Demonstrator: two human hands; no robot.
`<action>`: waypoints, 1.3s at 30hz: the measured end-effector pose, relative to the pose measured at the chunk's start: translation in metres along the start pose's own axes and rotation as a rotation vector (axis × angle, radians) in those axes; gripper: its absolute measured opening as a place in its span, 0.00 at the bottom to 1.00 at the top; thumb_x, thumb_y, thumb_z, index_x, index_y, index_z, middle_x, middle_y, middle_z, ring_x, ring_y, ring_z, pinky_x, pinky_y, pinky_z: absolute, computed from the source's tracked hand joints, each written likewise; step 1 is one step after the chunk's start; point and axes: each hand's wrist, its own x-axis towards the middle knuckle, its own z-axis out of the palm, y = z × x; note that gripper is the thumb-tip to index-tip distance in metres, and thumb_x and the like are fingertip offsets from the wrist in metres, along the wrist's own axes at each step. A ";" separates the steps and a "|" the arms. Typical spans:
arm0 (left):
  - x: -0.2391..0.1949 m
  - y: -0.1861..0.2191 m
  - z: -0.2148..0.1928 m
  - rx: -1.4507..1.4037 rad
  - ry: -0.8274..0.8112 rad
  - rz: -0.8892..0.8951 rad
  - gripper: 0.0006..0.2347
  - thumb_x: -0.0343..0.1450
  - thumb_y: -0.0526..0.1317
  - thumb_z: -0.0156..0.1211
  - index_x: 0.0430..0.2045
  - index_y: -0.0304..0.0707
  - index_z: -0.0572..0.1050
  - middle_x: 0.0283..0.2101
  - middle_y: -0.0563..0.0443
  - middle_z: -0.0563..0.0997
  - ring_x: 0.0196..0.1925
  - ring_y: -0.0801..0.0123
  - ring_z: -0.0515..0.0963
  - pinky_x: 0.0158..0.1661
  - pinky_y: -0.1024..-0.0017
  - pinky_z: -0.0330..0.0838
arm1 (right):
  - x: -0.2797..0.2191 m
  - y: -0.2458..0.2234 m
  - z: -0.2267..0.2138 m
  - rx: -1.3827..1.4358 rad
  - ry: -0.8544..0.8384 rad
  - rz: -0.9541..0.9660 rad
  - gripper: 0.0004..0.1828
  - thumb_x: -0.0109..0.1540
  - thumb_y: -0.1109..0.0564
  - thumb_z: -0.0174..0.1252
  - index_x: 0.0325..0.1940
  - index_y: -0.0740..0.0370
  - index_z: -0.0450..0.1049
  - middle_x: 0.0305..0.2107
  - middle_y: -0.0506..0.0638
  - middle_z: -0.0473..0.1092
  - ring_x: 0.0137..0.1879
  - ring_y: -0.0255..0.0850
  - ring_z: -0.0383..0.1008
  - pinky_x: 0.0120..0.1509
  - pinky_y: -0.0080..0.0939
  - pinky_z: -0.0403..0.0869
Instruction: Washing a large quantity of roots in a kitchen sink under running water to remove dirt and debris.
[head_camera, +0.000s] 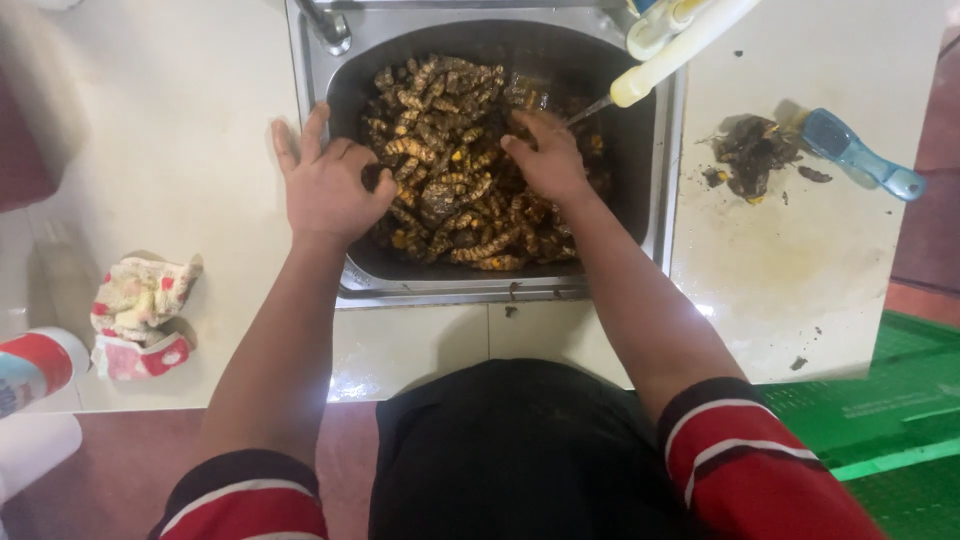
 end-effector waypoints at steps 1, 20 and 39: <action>0.001 0.000 0.001 0.009 0.001 0.013 0.12 0.69 0.55 0.61 0.37 0.55 0.83 0.48 0.56 0.85 0.78 0.62 0.60 0.73 0.36 0.30 | 0.003 -0.002 -0.001 0.041 0.010 0.101 0.32 0.67 0.37 0.61 0.69 0.55 0.71 0.65 0.62 0.64 0.74 0.56 0.61 0.79 0.54 0.57; 0.147 0.142 0.110 0.238 -0.787 0.114 0.31 0.70 0.46 0.68 0.69 0.49 0.63 0.74 0.42 0.54 0.71 0.44 0.59 0.63 0.43 0.58 | -0.092 0.014 -0.005 -0.034 -0.070 -0.229 0.20 0.63 0.50 0.65 0.59 0.48 0.79 0.57 0.55 0.74 0.68 0.56 0.69 0.74 0.58 0.63; 0.102 0.166 -0.089 -0.509 -1.029 -0.124 0.35 0.75 0.57 0.41 0.69 0.21 0.57 0.72 0.26 0.61 0.73 0.40 0.62 0.69 0.50 0.60 | 0.026 0.026 -0.014 -0.081 0.039 0.324 0.37 0.68 0.27 0.46 0.62 0.59 0.74 0.56 0.59 0.73 0.67 0.55 0.69 0.74 0.57 0.64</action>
